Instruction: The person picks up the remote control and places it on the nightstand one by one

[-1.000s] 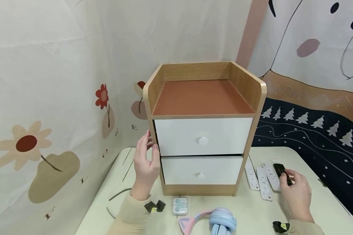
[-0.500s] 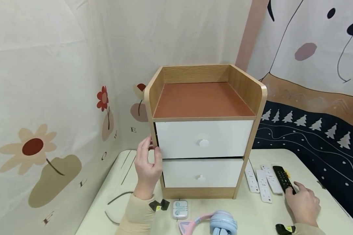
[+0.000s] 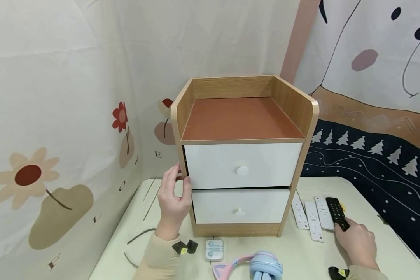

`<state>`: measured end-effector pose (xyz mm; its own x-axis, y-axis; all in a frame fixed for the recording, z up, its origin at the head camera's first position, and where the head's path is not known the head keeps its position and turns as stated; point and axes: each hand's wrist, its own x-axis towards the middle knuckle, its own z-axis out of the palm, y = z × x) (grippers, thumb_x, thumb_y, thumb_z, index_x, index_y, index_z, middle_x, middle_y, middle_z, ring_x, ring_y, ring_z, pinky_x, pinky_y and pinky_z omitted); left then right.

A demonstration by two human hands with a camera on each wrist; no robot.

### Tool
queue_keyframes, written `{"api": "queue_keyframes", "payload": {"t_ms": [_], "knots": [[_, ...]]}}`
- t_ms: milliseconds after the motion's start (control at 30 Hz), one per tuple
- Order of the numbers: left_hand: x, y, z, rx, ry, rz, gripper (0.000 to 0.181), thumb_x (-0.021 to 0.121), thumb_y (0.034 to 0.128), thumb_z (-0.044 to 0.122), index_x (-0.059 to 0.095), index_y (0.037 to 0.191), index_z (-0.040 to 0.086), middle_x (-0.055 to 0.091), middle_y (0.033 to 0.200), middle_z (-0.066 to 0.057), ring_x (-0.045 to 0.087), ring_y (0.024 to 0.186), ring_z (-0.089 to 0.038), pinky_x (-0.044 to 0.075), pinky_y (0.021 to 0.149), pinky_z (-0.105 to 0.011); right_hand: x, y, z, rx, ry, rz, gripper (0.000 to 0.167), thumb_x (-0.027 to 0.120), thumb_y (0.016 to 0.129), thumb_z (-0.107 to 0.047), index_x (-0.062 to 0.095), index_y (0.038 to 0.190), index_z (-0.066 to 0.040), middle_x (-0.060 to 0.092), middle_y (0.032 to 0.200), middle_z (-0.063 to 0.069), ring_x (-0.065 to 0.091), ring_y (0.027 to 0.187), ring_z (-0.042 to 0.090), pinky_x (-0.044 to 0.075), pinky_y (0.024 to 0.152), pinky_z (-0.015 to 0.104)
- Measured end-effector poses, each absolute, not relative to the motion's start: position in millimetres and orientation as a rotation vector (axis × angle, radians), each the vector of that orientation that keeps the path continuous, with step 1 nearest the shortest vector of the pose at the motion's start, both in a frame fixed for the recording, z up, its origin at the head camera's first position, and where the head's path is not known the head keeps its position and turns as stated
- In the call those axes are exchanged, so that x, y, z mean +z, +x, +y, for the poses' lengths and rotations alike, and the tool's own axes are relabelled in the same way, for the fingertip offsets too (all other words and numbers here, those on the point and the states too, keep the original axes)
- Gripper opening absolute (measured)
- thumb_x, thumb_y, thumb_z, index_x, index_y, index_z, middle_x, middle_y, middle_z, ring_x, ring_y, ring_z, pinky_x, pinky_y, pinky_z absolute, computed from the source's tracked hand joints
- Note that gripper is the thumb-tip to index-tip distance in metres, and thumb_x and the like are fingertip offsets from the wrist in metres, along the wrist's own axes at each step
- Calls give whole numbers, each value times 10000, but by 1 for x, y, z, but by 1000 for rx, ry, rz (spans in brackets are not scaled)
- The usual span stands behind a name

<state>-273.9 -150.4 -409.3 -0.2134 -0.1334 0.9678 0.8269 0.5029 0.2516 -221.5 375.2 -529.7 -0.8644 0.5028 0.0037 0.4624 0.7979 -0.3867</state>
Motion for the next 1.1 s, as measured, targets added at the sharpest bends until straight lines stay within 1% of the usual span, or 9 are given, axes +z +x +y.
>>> {"api": "queue_keyframes", "payload": {"t_ms": [100, 300, 500, 700, 833, 1000, 1100], "knots": [[-410, -273, -151, -996, -629, -1546, 478, 666, 942, -67, 661, 1419, -107, 729, 1222, -291, 725, 990, -362, 600, 967, -150, -531, -223, 374, 580, -743, -2872, 645, 651, 1023, -270, 520, 1480, 165, 543, 1401, 486, 548, 1270, 654, 476, 1099, 732], [-411, -272, -149, -974, -617, -1571, 489, 672, 939, -67, 657, 1427, -101, 737, 1225, -279, 747, 943, -344, 614, 930, -154, -530, -220, 377, 597, -744, -2883, 674, 706, 977, -257, 525, 1469, 166, 575, 1382, 474, 583, 1217, 614, 510, 1048, 724], [-411, -271, -149, -950, -600, -1585, 489, 679, 943, -63, 653, 1430, -103, 739, 1242, -277, 756, 940, -346, 622, 918, -174, -521, -216, 376, 603, -648, -2969, 752, 735, 905, -233, 502, 1452, 228, 555, 1379, 513, 566, 1218, 669, 502, 1055, 765], [-411, -269, -149, -936, -577, -1597, 495, 686, 943, -66, 648, 1435, -104, 739, 1256, -281, 754, 975, -350, 627, 921, -195, -516, -215, 370, 619, -654, -2917, 702, 733, 916, -203, 522, 1414, 244, 585, 1356, 500, 583, 1209, 689, 507, 1042, 766], [-410, -269, -149, -936, -573, -1600, 496, 687, 945, -69, 647, 1438, -102, 739, 1259, -277, 752, 994, -352, 629, 922, -202, -513, -214, 371, 693, -694, -2850, 692, 730, 936, -228, 531, 1433, 212, 584, 1372, 492, 591, 1212, 693, 522, 1002, 752], [-410, -268, -148, -937, -578, -1594, 498, 689, 940, -79, 648, 1436, -104, 741, 1255, -278, 747, 1014, -355, 621, 927, -190, -510, -214, 374, 807, -752, -2779, 676, 709, 971, -276, 540, 1473, 143, 551, 1430, 483, 603, 1204, 674, 539, 934, 696], [-410, -268, -148, -937, -580, -1592, 499, 690, 938, -83, 649, 1435, -105, 742, 1244, -278, 747, 1010, -354, 623, 923, -193, -508, -215, 375, 836, -750, -2745, 677, 702, 982, -297, 540, 1492, 118, 557, 1442, 469, 625, 1174, 639, 540, 884, 643]]}}
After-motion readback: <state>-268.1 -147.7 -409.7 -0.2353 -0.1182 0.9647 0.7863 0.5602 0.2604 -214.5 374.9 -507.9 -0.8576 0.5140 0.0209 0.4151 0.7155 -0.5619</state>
